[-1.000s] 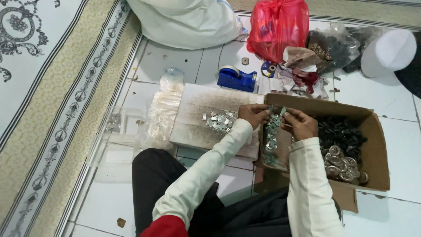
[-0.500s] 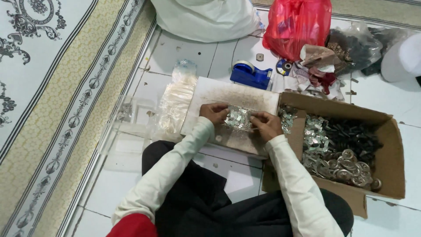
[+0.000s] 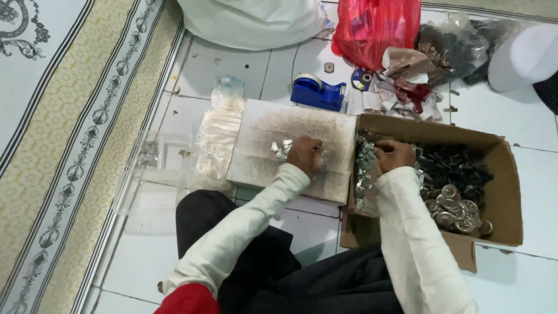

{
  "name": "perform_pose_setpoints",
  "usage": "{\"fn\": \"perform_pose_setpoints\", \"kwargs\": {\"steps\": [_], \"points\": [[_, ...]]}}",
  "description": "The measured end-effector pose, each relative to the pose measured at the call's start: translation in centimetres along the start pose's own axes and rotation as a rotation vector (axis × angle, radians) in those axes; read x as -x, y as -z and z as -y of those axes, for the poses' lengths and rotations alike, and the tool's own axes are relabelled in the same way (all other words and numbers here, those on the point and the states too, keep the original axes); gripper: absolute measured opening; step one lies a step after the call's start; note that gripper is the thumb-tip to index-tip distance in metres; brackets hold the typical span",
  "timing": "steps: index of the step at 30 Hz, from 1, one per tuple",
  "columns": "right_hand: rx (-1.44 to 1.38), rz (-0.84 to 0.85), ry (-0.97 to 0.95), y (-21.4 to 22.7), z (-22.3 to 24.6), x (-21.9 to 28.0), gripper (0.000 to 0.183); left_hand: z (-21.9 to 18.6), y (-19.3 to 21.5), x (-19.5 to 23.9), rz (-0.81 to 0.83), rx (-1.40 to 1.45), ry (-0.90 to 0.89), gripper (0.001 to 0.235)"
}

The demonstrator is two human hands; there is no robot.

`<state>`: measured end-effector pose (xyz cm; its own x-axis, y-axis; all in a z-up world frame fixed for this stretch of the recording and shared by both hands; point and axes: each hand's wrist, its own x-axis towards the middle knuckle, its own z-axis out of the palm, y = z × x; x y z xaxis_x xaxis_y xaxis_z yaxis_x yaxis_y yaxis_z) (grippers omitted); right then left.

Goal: The person sits on the floor and sorts small metallic hardware pieces from a cardboard box onto a white board, then places them into clear plastic bags. The person handles the parts by hand and arranges them into piles before bagging.

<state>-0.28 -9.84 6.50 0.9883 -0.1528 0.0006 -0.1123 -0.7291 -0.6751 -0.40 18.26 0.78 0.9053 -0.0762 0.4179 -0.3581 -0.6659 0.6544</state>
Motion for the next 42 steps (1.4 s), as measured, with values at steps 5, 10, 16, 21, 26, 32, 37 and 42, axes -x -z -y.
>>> {"fn": "perform_pose_setpoints", "kwargs": {"steps": [5, 10, 16, 21, 26, 32, 37, 42], "points": [[0.151, 0.162, -0.199, 0.9, -2.3, 0.4, 0.017, -9.3, -8.5, 0.6, 0.315, -0.114, 0.006, 0.015], [0.479, 0.268, -0.244, -0.7, -1.3, -0.2, 0.02, -12.3, -13.8, -0.9, 0.492, -0.324, -0.027, 0.005], [0.525, 0.274, -0.141, -2.5, -3.2, -0.3, 0.011, -11.4, -16.9, -2.1, 0.766, -0.726, -0.112, 0.028], [0.506, 0.349, -0.168, -2.4, -4.8, -0.9, 0.021, -8.7, -21.5, -1.2, 0.695, -0.702, -0.053, 0.023], [0.424, 0.384, -0.24, 0.8, -2.0, 1.0, 0.024, -9.4, -20.0, -0.9, 0.69, -0.621, -0.029, 0.023], [0.091, 0.224, -0.282, 0.0, -7.8, -1.6, 0.019, -11.9, -16.1, -2.3, 0.709, -0.463, 0.087, 0.02], [-0.579, 0.06, -0.388, 2.3, -5.8, -0.3, 0.02, -11.5, -14.6, -2.6, 0.574, 0.097, 0.434, 0.019], [-0.883, -0.044, -0.343, 4.1, -2.7, 0.4, 0.027, -12.8, -10.4, -3.6, 0.218, 0.886, 0.678, 0.02]]}}
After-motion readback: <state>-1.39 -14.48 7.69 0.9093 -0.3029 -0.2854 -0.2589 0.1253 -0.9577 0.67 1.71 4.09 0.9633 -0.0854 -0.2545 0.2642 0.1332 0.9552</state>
